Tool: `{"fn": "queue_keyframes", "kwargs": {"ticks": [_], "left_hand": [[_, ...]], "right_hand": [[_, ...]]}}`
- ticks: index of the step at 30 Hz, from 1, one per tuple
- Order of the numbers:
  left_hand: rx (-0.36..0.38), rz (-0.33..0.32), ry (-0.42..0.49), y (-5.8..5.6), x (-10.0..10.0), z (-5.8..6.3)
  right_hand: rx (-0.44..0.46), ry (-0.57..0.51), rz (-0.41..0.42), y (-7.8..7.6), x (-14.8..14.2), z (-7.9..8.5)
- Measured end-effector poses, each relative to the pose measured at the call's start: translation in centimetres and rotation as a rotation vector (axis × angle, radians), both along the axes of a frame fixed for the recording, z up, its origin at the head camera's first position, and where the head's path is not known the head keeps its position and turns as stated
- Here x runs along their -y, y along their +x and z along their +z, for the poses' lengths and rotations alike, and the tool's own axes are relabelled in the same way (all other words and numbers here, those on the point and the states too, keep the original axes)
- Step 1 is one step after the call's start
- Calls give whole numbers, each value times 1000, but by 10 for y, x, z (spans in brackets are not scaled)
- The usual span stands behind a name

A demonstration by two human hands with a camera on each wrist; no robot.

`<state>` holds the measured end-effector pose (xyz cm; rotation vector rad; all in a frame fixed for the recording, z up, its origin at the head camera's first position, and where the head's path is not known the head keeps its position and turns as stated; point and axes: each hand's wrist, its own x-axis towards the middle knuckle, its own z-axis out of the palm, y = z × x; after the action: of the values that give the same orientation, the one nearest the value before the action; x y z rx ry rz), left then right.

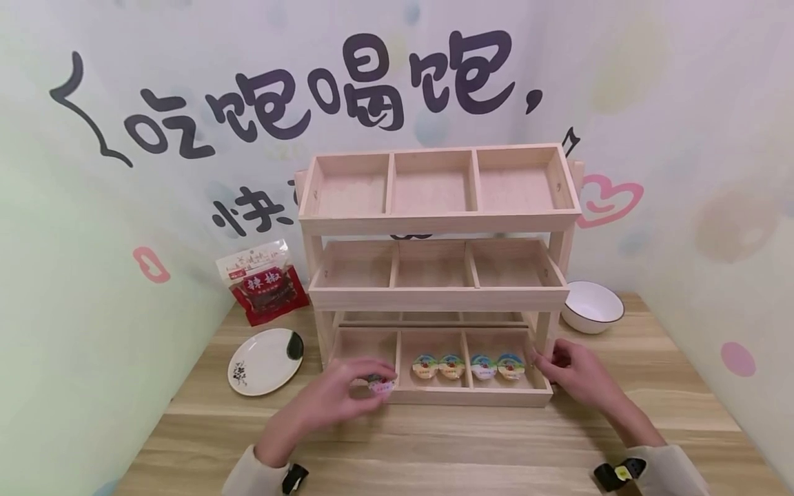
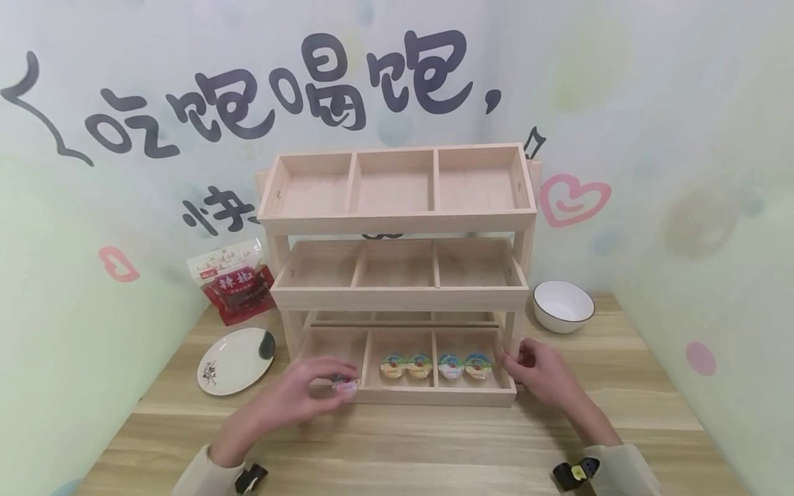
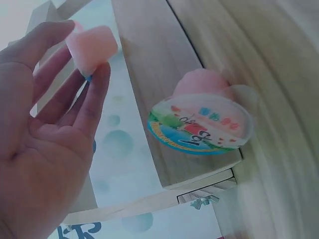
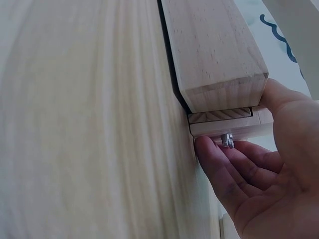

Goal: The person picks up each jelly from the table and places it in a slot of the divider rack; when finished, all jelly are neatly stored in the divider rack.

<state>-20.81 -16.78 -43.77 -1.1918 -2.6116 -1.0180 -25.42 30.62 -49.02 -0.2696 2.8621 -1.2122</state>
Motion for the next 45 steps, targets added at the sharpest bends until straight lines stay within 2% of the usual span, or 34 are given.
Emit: {"fn": "queue_keyframes", "kwargs": {"ticks": [8,15,24,31,39,45], "left_hand": [[7,42,26,-18,-2,-1],[61,113,19,-32,-3,-8],[85,181,-1,-35,1,-21],[184,244,64,-38,0,-29],[310,297,84,-39,-2,-30],[356,280,126,-40,-2,-31]], "right_hand": [[-14,-11,5,1,-1,-2],[-35,3,3,1,0,-1],[-27,-14,5,2,1,-1],[-27,-24,6,1,0,-2],[-5,-26,-2,1,1,-1],[-2,-25,4,1,0,-1]]}}
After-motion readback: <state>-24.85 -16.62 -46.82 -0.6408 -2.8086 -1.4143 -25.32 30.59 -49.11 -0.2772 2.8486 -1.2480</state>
